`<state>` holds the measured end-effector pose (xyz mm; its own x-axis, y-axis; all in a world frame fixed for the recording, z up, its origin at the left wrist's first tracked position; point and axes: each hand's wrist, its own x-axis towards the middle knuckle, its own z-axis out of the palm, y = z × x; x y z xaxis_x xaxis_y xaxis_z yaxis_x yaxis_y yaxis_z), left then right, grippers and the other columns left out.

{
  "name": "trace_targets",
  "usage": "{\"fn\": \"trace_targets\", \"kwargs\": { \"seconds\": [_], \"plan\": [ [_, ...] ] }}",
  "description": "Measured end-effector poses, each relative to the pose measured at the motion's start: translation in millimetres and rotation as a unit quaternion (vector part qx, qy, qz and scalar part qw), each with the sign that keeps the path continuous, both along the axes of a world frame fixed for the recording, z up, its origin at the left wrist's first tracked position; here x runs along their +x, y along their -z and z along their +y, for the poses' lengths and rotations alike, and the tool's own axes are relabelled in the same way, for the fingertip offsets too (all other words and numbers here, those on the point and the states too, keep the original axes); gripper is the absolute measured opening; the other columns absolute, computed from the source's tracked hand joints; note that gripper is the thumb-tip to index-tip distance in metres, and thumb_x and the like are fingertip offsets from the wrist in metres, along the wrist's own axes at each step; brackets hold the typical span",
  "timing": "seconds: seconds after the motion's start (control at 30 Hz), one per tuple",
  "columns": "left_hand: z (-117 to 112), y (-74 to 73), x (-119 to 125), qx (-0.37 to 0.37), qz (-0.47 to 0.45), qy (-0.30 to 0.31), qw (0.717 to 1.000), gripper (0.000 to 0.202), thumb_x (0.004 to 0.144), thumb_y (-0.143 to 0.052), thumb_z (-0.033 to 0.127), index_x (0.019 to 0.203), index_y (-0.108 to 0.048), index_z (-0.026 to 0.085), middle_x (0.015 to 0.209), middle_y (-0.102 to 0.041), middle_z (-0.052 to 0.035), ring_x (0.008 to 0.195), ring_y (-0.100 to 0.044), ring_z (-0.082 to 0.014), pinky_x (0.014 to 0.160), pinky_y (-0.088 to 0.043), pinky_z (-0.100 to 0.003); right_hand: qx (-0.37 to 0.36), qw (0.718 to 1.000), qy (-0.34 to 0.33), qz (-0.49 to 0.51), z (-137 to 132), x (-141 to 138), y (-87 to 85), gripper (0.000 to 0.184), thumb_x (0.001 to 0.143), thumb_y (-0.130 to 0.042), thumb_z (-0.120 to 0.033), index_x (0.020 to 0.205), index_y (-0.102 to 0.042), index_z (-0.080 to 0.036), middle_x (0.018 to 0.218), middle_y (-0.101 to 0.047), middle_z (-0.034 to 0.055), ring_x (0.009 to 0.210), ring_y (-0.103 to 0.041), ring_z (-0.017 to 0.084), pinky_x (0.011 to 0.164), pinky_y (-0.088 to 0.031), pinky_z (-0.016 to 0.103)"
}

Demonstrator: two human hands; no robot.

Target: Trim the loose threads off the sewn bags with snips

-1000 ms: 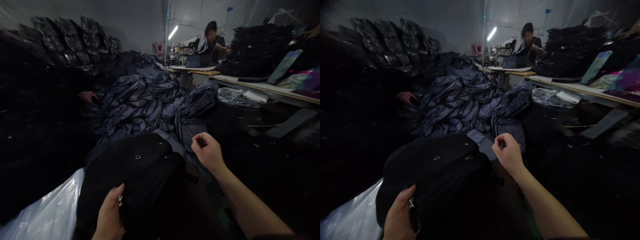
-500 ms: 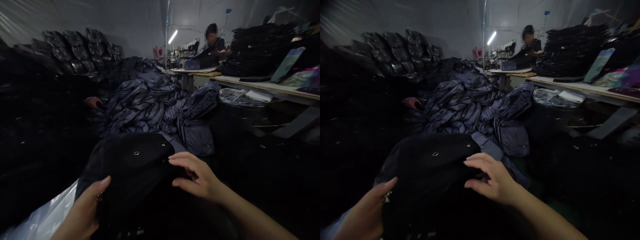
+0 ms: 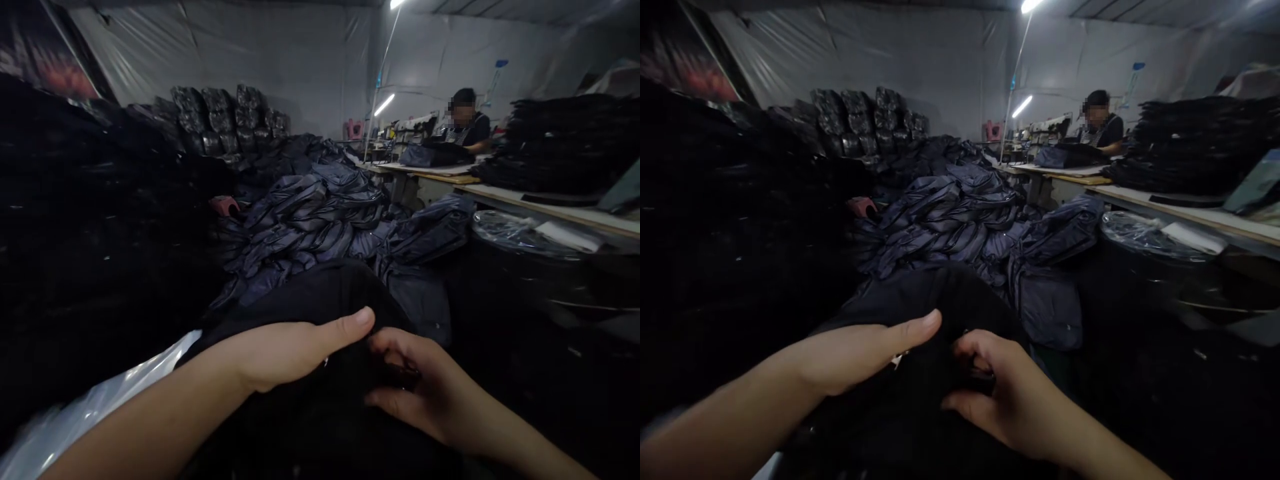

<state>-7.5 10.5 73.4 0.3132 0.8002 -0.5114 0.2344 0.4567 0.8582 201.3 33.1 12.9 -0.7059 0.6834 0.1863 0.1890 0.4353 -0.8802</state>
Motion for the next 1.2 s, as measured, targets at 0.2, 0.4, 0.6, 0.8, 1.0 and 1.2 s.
{"fn": "trace_targets", "kwargs": {
  "seconds": [0.2,0.4,0.6,0.8,1.0,1.2],
  "plan": [
    [20.9,15.2,8.0,-0.026,-0.028,0.084,0.996,0.043,0.065,-0.068,0.054,0.083,-0.071,0.015,0.089,-0.072,-0.0067,0.079,-0.065,-0.0220,0.076,-0.051,-0.033,-0.099,0.993,0.053,-0.022,13.1,27.8,10.1,0.021,0.079,-0.065,-0.028,0.081,-0.047,-0.019,0.072,-0.044,-0.0037,0.066,-0.040,0.010,0.058,-0.037,0.021],
    [24.4,35.4,12.8,0.296,0.109,0.020,0.949,0.022,0.080,-0.057,0.036,0.095,-0.066,0.023,0.092,-0.069,0.0004,0.086,-0.062,-0.0173,0.076,-0.046,-0.027,-0.110,0.986,0.121,-0.029,20.2,50.3,23.8,0.023,0.078,-0.066,-0.031,0.080,-0.047,-0.018,0.072,-0.041,-0.0042,0.064,-0.037,0.010,0.056,-0.035,0.020],
    [23.1,43.0,22.4,0.352,0.146,0.031,0.924,0.021,0.083,-0.053,0.040,0.087,-0.065,0.024,0.085,-0.067,0.0034,0.081,-0.060,-0.0140,0.073,-0.043,-0.023,-0.088,0.987,0.124,-0.049,18.7,52.3,29.0,0.020,0.078,-0.065,-0.029,0.080,-0.047,-0.019,0.074,-0.044,-0.0034,0.066,-0.040,0.011,0.059,-0.037,0.021],
    [29.2,49.4,15.4,0.324,0.188,-0.034,0.926,0.034,0.081,-0.048,0.053,0.075,-0.055,0.021,0.065,-0.055,0.0043,0.061,-0.048,-0.0122,0.055,-0.036,-0.023,-0.104,0.986,0.124,-0.036,20.2,53.7,33.3,0.020,0.079,-0.064,-0.029,0.080,-0.046,-0.019,0.072,-0.043,-0.0038,0.065,-0.040,0.010,0.058,-0.036,0.021],
    [43.0,80.0,-49.9,0.280,0.213,-0.113,0.929,0.035,0.080,-0.049,0.054,0.071,-0.053,0.020,0.068,-0.056,0.0036,0.065,-0.050,-0.0141,0.059,-0.037,-0.024,-0.132,0.978,0.162,-0.023,28.0,86.9,47.8,0.019,0.077,-0.065,-0.030,0.078,-0.049,-0.019,0.070,-0.044,-0.0034,0.062,-0.040,0.011,0.055,-0.036,0.022],
    [47.6,159.3,-153.3,0.257,0.200,-0.359,0.875,0.035,0.066,-0.066,0.051,0.065,-0.053,0.019,0.056,-0.049,0.0057,0.060,-0.048,-0.0132,0.057,-0.037,-0.023,-0.166,0.952,0.256,0.000,28.6,119.8,78.2,0.025,0.070,-0.070,-0.038,0.079,-0.056,-0.019,0.072,-0.053,0.0005,0.065,-0.050,0.016,0.057,-0.045,0.026]
  ]
}}
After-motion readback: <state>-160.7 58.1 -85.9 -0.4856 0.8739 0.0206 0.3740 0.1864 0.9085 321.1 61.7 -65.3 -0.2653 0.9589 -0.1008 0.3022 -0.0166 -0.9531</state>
